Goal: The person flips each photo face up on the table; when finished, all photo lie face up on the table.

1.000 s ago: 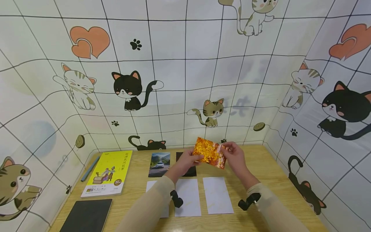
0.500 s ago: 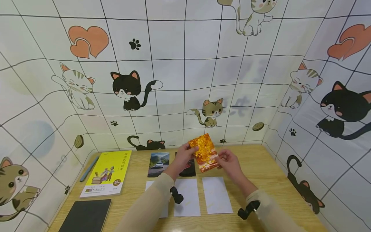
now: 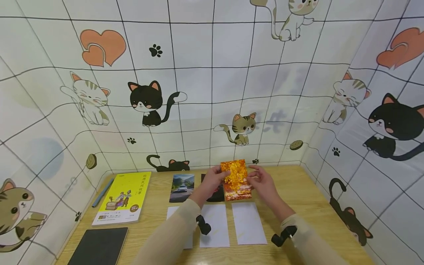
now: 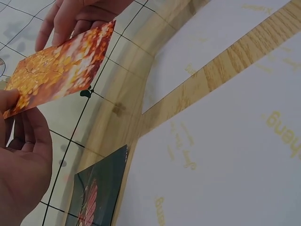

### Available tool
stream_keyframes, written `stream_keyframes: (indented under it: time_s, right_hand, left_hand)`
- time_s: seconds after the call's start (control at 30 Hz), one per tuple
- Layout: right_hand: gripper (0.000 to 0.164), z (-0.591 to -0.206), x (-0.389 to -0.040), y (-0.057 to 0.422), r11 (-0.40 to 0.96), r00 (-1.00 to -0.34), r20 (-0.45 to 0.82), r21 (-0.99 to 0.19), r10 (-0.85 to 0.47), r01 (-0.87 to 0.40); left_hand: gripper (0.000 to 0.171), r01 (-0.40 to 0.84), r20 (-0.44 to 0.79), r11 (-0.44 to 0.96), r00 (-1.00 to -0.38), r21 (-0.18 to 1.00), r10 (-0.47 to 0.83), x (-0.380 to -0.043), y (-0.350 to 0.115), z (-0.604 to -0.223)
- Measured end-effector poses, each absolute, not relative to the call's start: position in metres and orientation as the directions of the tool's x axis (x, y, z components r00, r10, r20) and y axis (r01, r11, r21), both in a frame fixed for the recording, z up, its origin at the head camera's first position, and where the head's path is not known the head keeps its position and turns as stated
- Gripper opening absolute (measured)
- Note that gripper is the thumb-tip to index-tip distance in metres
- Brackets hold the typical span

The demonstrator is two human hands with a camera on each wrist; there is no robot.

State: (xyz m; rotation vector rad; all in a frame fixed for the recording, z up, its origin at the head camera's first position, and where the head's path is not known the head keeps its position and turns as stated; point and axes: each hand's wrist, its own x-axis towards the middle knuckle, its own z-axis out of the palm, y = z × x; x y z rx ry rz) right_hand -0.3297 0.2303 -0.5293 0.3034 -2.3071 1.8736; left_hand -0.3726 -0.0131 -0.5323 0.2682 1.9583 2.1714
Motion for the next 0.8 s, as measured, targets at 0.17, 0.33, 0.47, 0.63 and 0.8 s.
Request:
stream_keyframes:
  time_s: [0.17,0.33,0.47,0.63,0.8]
  right_hand:
    - [0.049,-0.531,-0.334,0.235,0.197,-0.974,0.225,-0.954,-0.026,-0.226]
    - [0.047,-0.532,-0.336,0.237,0.173,-0.975,0.219,-0.962,0.039,-0.210]
    - [0.047,-0.529,-0.338,0.238,0.167,-0.979,0.196,-0.969,0.058,-0.184]
    - [0.048,-0.527,-0.338,0.241,0.198,-0.984,0.174,-0.967,0.049,-0.161]
    - [0.049,-0.527,-0.341,0.245,0.231,-0.989,0.151,-0.962,0.003,-0.146]
  left_hand:
    - [0.029,-0.009,0.020,-0.114,-0.967,0.993,0.253,-0.372,-0.007,-0.539]
    - [0.043,0.051,0.078,-0.126,-0.971,0.991,0.226,-0.370,-0.007,-0.544]
    - [0.049,0.097,0.123,-0.123,-0.965,0.988,0.230,-0.367,-0.006,-0.546]
    - [0.055,0.161,0.162,-0.025,-0.960,0.987,0.228,-0.361,-0.004,-0.546]
    - [0.058,0.166,0.155,0.034,-0.961,0.985,0.229,-0.361,-0.004,-0.546]
